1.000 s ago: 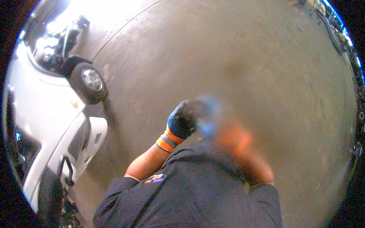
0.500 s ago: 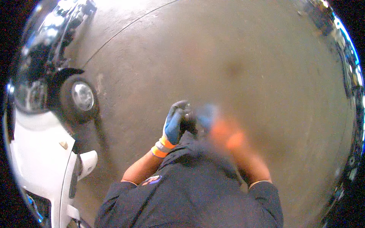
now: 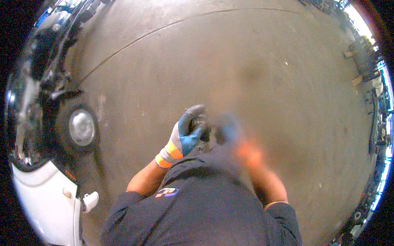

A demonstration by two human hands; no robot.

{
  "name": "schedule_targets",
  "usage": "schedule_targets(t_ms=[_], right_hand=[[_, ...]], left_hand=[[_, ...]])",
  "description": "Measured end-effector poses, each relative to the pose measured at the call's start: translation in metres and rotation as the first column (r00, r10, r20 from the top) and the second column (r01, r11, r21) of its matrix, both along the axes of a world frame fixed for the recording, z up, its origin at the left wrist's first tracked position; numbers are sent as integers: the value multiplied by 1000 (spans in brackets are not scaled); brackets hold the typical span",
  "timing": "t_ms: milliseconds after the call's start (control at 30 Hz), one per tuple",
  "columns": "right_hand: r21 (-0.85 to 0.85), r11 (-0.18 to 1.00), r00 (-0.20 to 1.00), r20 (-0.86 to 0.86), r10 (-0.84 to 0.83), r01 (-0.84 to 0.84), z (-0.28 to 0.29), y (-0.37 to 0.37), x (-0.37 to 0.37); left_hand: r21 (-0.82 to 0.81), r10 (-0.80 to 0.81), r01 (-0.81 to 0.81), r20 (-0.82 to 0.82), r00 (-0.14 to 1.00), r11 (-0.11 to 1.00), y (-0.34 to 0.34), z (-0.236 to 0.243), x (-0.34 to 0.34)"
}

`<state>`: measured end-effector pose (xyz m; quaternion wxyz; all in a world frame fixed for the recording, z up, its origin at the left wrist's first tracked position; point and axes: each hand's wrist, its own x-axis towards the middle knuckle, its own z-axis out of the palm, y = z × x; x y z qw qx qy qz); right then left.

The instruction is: The person walks through a vehicle repair garage carrying a metal part and a spray can. They sit on the floor and use a wrench and spray lubricant to work on the part, manipulating it with gloved hands.

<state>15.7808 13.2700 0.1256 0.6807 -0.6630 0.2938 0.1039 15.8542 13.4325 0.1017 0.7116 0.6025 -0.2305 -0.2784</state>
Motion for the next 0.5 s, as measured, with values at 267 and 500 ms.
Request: schedule_targets(t_ms=[267, 500], right_hand=[[-121, 992, 939, 344, 7, 37, -27, -219, 232], [-222, 975, 857, 501, 118, -4, 24, -423, 475]], left_hand=[[5, -145, 146, -73, 987, 989, -227, -6, 250], [-72, 143, -148, -69, 987, 986, -450, -9, 465]])
